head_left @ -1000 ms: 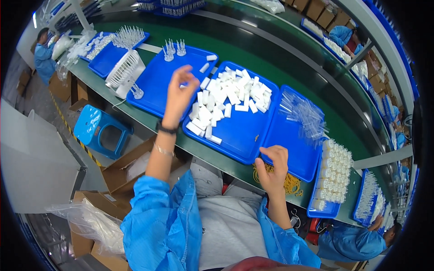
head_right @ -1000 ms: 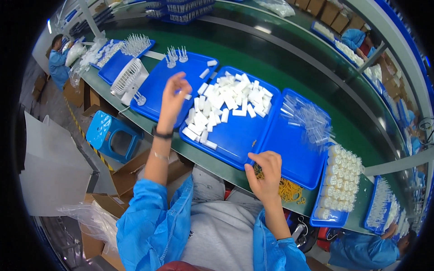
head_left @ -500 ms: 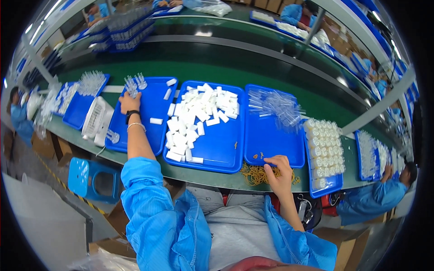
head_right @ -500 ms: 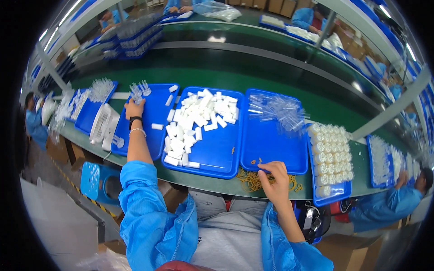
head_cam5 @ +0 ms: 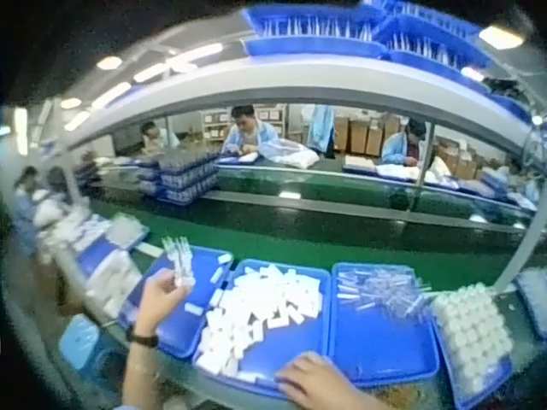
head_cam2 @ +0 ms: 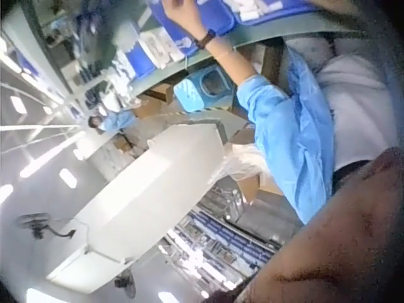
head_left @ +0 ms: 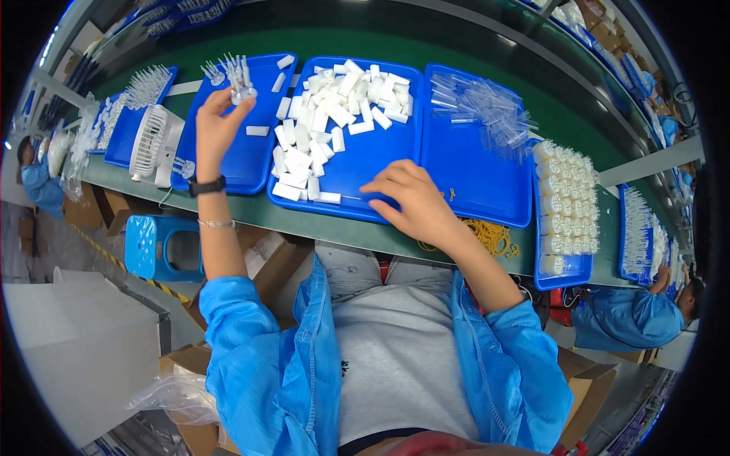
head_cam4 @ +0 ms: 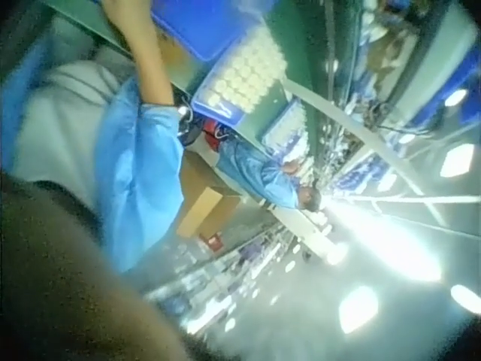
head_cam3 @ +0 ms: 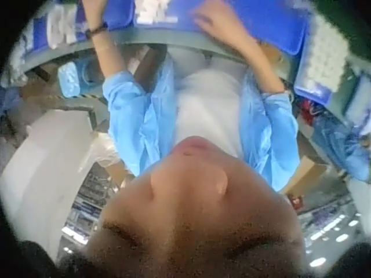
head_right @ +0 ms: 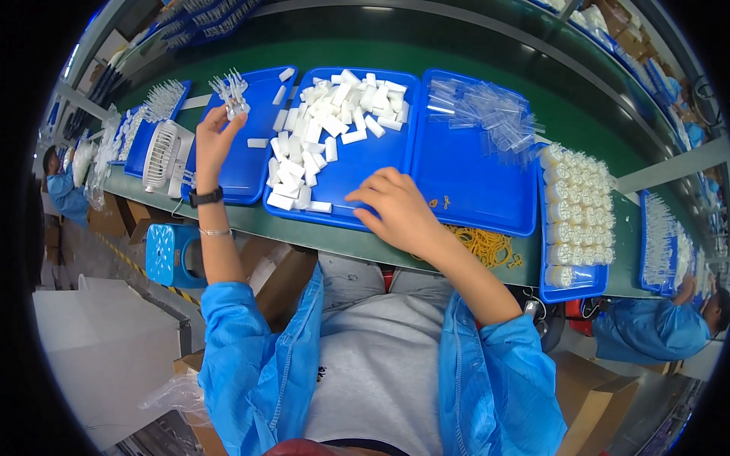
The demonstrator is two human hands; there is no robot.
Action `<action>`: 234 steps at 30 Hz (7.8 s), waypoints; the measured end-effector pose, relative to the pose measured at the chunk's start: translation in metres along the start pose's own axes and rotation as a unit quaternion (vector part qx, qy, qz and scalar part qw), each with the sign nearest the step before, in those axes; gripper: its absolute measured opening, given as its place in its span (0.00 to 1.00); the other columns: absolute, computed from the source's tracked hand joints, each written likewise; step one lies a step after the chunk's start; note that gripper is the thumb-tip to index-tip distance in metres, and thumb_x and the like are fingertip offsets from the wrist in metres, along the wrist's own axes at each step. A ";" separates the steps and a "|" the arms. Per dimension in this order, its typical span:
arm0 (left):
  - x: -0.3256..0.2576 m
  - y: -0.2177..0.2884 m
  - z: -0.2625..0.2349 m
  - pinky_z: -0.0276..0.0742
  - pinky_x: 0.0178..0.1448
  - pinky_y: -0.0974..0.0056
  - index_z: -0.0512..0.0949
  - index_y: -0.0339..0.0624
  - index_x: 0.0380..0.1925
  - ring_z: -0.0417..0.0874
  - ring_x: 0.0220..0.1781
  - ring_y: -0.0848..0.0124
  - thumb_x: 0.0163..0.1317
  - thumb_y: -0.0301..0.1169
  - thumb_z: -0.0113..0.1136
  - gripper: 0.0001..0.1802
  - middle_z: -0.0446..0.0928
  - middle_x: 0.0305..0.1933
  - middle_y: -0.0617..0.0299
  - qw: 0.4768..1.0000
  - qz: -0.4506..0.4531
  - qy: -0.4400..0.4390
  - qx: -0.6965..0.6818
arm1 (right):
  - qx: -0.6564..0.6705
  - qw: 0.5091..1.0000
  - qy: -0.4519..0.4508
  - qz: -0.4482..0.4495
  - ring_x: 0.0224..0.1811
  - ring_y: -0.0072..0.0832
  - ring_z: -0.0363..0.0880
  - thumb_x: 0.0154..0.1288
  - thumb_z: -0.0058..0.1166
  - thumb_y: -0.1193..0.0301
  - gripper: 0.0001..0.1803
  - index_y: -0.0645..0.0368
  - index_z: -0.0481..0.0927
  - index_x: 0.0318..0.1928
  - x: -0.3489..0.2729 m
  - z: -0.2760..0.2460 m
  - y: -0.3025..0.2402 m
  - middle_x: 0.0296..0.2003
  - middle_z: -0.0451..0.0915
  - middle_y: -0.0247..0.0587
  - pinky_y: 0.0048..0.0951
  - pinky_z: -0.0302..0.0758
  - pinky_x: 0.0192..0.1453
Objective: The person assembles small plastic components onto a metal-pronged base by hand, then places the finished assembly into a plastic bag.
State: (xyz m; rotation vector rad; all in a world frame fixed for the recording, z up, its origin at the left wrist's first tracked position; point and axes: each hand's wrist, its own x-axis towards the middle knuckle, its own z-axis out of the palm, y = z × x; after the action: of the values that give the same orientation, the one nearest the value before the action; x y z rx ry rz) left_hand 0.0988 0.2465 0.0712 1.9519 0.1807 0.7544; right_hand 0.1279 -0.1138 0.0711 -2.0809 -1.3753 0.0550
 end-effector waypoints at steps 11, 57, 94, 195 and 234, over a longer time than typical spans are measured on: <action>-0.108 0.087 0.085 0.81 0.52 0.54 0.55 0.32 0.66 0.75 0.58 0.52 0.63 0.45 0.46 0.37 0.68 0.55 0.52 0.973 0.021 -0.010 -0.230 | -0.010 0.993 -0.116 0.018 0.40 0.37 0.73 0.57 0.58 0.62 0.12 0.59 0.80 0.31 0.044 0.064 0.008 0.30 0.78 0.40 0.37 0.70 0.44; -0.178 0.071 0.134 0.82 0.40 0.68 0.71 0.37 0.48 0.83 0.36 0.67 0.49 0.43 0.72 0.32 0.78 0.41 0.57 0.870 -0.133 0.008 -0.475 | 0.033 0.975 0.219 0.021 0.35 0.27 0.77 0.38 0.64 0.83 0.12 0.59 0.78 0.27 -0.017 -0.063 -0.008 0.31 0.80 0.37 0.25 0.73 0.37; -0.180 0.079 0.136 0.82 0.44 0.69 0.73 0.30 0.43 0.83 0.42 0.69 0.48 0.19 0.70 0.21 0.75 0.43 0.57 0.802 -0.170 -0.172 -0.546 | 0.009 0.990 0.043 -0.136 0.37 0.31 0.73 0.40 0.66 0.68 0.18 0.48 0.87 0.38 -0.018 -0.071 -0.011 0.33 0.79 0.31 0.30 0.71 0.38; -0.187 0.077 0.139 0.85 0.46 0.63 0.74 0.32 0.50 0.80 0.49 0.63 0.51 0.19 0.66 0.23 0.73 0.49 0.54 0.843 -0.136 -0.067 -0.516 | 0.161 0.986 0.025 0.017 0.35 0.26 0.80 0.49 0.66 0.76 0.11 0.56 0.86 0.37 -0.011 -0.080 -0.003 0.34 0.81 0.36 0.23 0.75 0.36; -0.184 0.092 0.138 0.82 0.48 0.66 0.73 0.32 0.51 0.81 0.48 0.65 0.55 0.17 0.61 0.22 0.71 0.54 0.50 0.835 -0.169 -0.121 -0.509 | 0.094 0.987 0.011 -0.134 0.36 0.30 0.74 0.42 0.68 0.73 0.11 0.54 0.86 0.31 -0.001 -0.054 -0.006 0.28 0.78 0.30 0.30 0.72 0.38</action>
State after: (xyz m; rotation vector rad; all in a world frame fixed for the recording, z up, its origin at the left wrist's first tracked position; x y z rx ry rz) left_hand 0.0143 0.0177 0.0281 0.9254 -0.0420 0.2428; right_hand 0.1423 -0.1388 0.1176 -1.7258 -1.5604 0.0459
